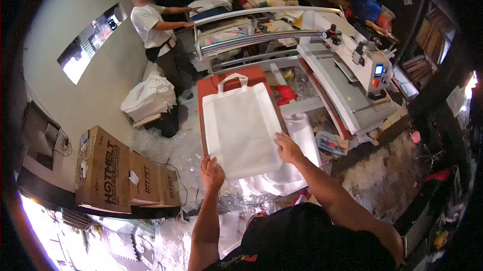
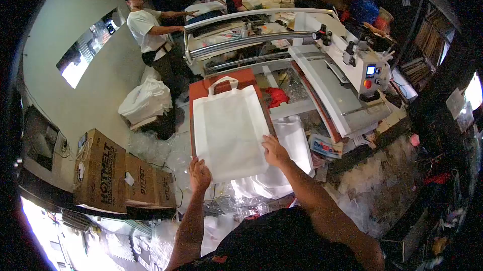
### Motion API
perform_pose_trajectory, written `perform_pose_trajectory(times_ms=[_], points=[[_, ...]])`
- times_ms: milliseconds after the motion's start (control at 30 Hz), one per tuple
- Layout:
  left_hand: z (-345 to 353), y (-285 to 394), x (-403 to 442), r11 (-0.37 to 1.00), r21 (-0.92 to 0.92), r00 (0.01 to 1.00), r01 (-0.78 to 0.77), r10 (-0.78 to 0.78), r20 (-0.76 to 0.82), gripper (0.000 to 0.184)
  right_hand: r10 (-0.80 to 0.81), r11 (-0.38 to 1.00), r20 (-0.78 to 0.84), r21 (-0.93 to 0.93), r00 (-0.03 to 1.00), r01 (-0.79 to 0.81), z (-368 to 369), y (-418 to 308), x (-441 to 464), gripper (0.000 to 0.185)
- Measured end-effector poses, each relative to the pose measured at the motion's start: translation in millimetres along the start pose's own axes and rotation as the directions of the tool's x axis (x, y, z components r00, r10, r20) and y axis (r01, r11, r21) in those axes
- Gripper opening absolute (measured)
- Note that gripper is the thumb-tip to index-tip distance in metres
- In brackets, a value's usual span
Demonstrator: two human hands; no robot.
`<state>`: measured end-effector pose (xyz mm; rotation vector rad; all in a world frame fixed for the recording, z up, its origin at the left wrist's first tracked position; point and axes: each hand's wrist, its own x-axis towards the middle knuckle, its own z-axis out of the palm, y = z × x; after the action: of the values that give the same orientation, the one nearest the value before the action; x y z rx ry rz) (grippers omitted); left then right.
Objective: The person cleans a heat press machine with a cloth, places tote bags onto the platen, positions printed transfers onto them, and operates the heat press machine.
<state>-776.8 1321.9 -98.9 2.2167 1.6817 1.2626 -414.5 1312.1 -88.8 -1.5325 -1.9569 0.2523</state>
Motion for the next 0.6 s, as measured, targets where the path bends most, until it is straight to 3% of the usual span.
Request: perform_pose_trajectory(times_ms=[133, 300, 367, 433, 600], points=[[3, 1, 0, 0.999, -0.015, 0.999, 0.051, -0.051, -0.007, 0.027, 0.050, 0.998, 0.024, -0.047, 0.998, -0.049, 0, -4, 0, 0.030], [-4, 3, -2, 0.997, 0.022, 0.997, 0.074, -0.075, 0.015, 0.028, -0.014, 0.999, 0.044, -0.045, 0.999, 0.016, -1, 0, 2, 0.023], [-7, 8, 1, 0.998, 0.008, 0.998, 0.061, -0.061, 0.017, 0.029, 0.123, 0.992, 0.026, -0.044, 0.992, -0.122, -5, -6, -4, 0.032], [-6, 8, 1, 0.996, 0.075, 0.999, 0.046, -0.047, 0.023, 0.029, 0.042, 0.996, -0.028, -0.080, 0.999, -0.044, -3, -7, -16, 0.036], [-2, 1, -1, 0.998, 0.055, 0.999, 0.041, -0.041, -0.002, 0.031, 0.047, 0.996, 0.080, -0.084, 0.996, -0.040, -15, -6, -19, 0.041]])
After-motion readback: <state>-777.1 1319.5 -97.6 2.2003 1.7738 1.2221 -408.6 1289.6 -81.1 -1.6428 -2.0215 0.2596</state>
